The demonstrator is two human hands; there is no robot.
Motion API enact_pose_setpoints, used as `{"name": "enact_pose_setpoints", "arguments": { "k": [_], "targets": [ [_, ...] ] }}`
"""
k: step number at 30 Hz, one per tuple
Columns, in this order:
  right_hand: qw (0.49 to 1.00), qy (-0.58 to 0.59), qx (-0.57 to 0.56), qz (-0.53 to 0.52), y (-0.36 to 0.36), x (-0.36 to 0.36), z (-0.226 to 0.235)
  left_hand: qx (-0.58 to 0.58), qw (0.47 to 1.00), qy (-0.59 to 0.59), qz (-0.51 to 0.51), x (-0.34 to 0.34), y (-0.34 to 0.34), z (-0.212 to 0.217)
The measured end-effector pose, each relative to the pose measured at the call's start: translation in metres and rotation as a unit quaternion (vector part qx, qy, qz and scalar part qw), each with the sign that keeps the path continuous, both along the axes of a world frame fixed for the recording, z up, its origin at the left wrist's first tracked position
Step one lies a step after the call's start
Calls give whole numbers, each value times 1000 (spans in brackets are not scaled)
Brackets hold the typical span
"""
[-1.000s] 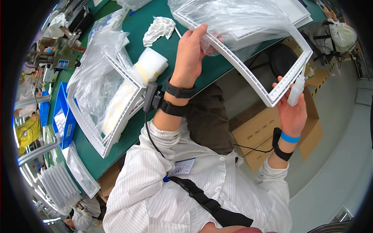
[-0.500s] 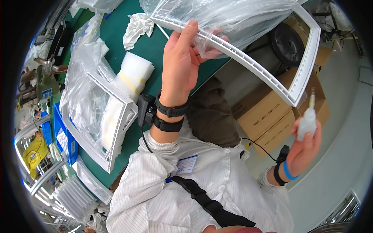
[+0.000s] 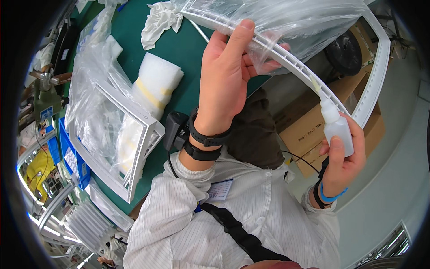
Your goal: Applying glue to the edges of a white plastic frame and assembling it with a plastic sheet.
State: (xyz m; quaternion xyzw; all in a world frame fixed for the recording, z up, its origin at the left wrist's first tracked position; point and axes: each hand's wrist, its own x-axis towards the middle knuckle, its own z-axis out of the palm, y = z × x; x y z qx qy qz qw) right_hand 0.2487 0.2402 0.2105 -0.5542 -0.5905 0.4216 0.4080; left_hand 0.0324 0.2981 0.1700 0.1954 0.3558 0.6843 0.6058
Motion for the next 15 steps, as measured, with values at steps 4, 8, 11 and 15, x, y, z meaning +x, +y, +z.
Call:
{"name": "enact_pose_setpoints", "arguments": {
  "k": [4, 8, 11, 15],
  "targets": [
    [999, -39, 13, -12, 5, 1, 4, -1, 1000, 2, 5, 0, 0, -1],
    [998, -57, -2, -4, 7, 0, 8, -1, 1000, 7, 10, -1, -1, -3],
    [995, -96, 30, 7, 10, 4, 9, -2, 1000, 9, 9, 0, 0, -1],
    [996, -86, -13, 11, 10, 0, 19, -1, 1000, 8, 9, 2, 0, -2]
  ]
}}
